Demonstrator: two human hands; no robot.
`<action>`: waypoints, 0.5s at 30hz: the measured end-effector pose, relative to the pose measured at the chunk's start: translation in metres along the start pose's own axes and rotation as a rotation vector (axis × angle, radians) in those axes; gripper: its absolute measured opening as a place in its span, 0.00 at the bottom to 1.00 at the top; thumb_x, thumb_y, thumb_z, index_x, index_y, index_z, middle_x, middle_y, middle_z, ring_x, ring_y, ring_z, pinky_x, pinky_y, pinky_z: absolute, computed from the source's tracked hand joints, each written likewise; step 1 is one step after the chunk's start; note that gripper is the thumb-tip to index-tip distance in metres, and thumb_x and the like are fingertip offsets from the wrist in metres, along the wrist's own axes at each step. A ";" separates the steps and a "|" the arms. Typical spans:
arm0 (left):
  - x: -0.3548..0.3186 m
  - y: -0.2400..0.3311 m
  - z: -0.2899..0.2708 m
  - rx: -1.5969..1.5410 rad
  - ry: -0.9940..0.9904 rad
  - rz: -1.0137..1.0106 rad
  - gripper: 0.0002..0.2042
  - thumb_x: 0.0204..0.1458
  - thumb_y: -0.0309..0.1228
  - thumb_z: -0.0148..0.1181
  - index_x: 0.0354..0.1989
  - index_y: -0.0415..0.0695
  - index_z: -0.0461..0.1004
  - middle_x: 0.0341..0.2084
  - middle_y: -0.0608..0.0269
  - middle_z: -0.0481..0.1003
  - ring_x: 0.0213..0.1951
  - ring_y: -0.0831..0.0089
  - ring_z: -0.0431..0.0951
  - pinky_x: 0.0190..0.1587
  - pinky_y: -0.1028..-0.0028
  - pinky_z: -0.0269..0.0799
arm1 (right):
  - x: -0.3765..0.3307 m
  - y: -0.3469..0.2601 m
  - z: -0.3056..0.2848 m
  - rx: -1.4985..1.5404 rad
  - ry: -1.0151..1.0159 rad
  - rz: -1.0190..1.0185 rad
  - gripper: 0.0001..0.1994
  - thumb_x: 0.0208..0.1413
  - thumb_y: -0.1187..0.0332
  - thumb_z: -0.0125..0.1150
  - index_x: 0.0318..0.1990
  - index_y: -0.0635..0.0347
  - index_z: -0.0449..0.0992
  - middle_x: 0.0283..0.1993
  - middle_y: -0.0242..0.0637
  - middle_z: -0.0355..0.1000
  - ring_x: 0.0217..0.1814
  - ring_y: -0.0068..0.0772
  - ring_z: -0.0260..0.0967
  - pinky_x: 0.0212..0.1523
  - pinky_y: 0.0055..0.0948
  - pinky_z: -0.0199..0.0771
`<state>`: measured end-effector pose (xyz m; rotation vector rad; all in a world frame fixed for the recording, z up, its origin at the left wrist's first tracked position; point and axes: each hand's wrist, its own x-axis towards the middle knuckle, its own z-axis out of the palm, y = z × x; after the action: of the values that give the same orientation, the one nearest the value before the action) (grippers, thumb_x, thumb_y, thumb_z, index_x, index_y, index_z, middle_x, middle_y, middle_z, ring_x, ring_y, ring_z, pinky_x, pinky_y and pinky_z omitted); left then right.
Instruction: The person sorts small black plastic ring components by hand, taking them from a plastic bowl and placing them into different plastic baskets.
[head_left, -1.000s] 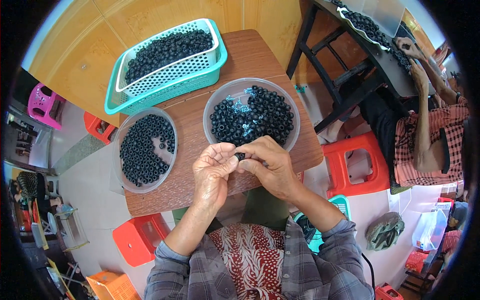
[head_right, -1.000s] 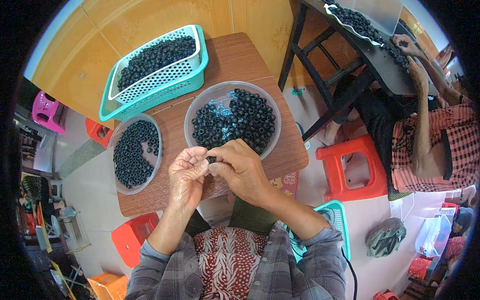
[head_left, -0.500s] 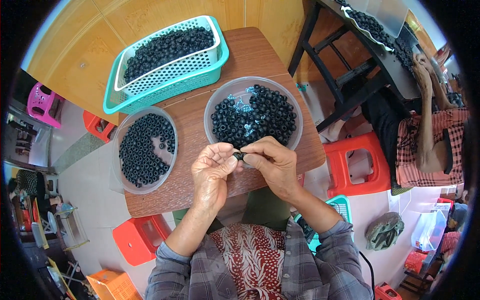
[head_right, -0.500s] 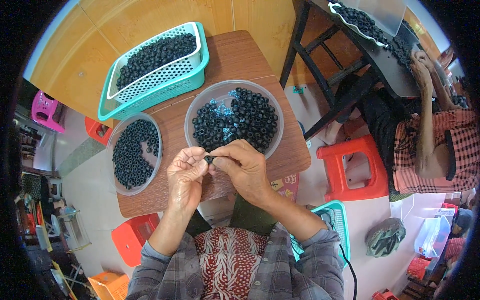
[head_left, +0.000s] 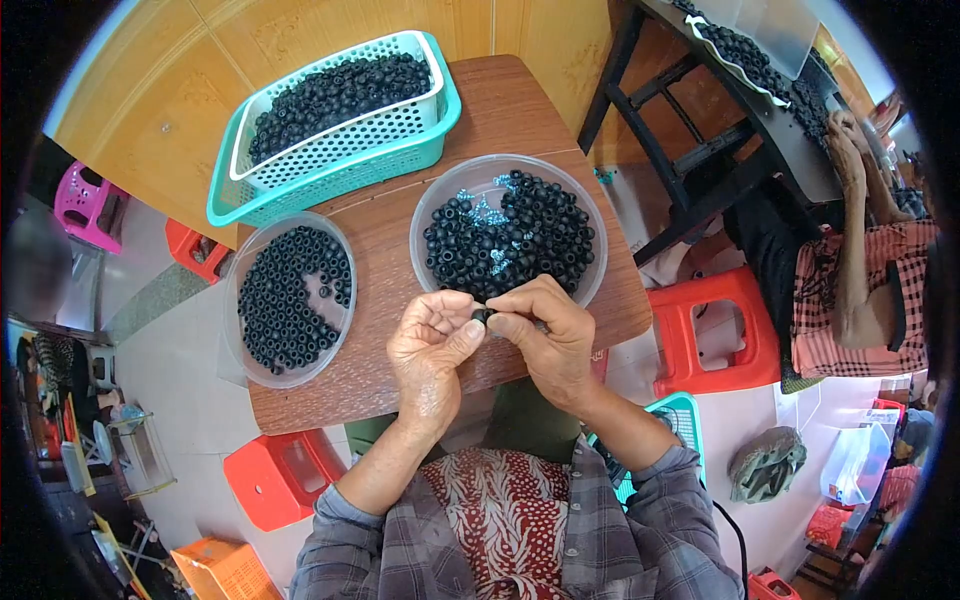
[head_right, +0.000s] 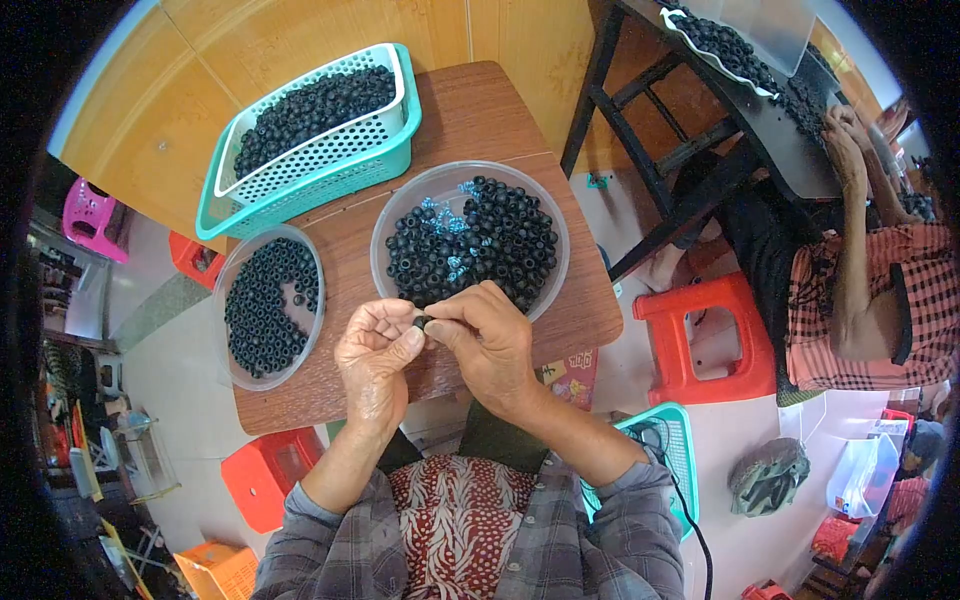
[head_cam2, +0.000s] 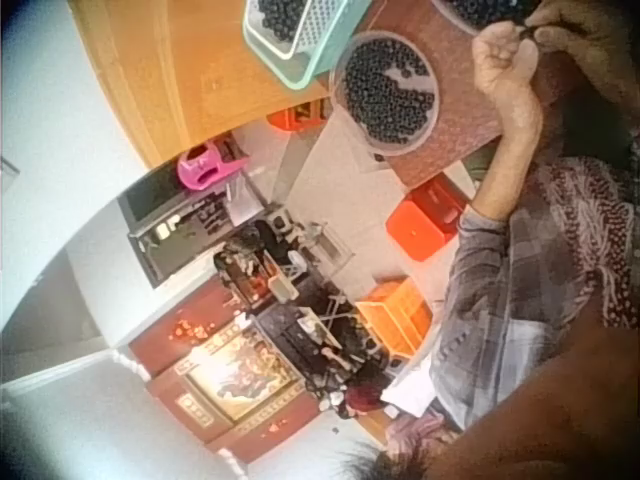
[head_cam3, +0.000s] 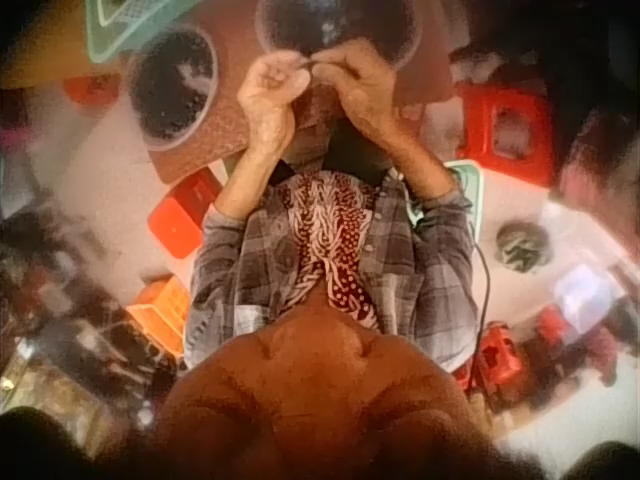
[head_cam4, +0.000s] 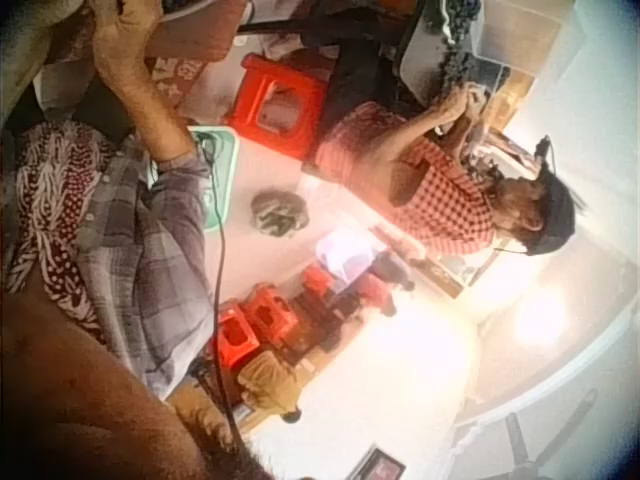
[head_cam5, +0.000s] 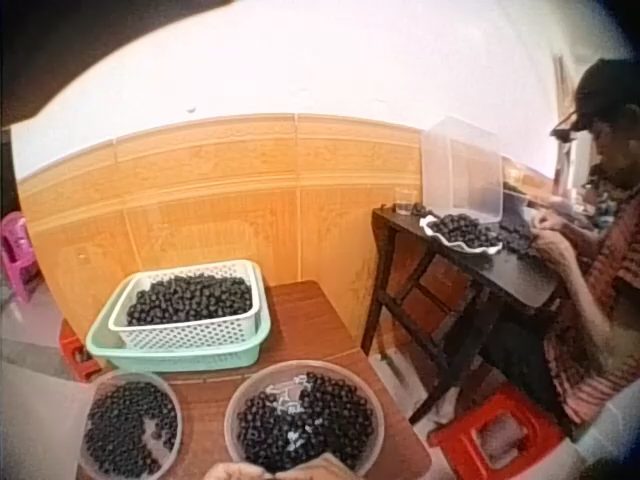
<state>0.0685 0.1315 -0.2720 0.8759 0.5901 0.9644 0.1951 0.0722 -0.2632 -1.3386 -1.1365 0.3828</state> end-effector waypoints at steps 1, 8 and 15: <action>0.000 0.000 0.000 0.000 0.001 0.000 0.13 0.47 0.14 0.61 0.41 0.36 0.71 0.34 0.64 0.74 0.35 0.80 0.74 0.39 0.80 0.74 | -0.001 0.000 0.001 0.001 -0.001 0.000 0.05 0.44 0.78 0.64 0.31 0.64 0.77 0.29 0.35 0.73 0.32 0.32 0.67 0.34 0.28 0.66; 0.000 0.003 0.000 -0.036 0.018 -0.021 0.13 0.48 0.14 0.60 0.41 0.37 0.71 0.34 0.64 0.74 0.36 0.80 0.74 0.40 0.79 0.75 | -0.002 -0.001 0.006 -0.121 0.015 -0.147 0.09 0.41 0.80 0.64 0.34 0.64 0.77 0.30 0.38 0.72 0.32 0.36 0.67 0.32 0.30 0.67; 0.000 0.006 -0.001 -0.012 0.038 -0.092 0.13 0.48 0.13 0.59 0.41 0.38 0.71 0.34 0.65 0.73 0.36 0.81 0.73 0.41 0.81 0.73 | -0.002 0.003 0.005 -0.234 0.021 -0.314 0.14 0.38 0.83 0.63 0.36 0.66 0.75 0.30 0.41 0.70 0.30 0.40 0.65 0.29 0.33 0.66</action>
<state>0.0649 0.1339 -0.2678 0.8143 0.6511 0.9018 0.1910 0.0745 -0.2681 -1.3324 -1.3805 0.0068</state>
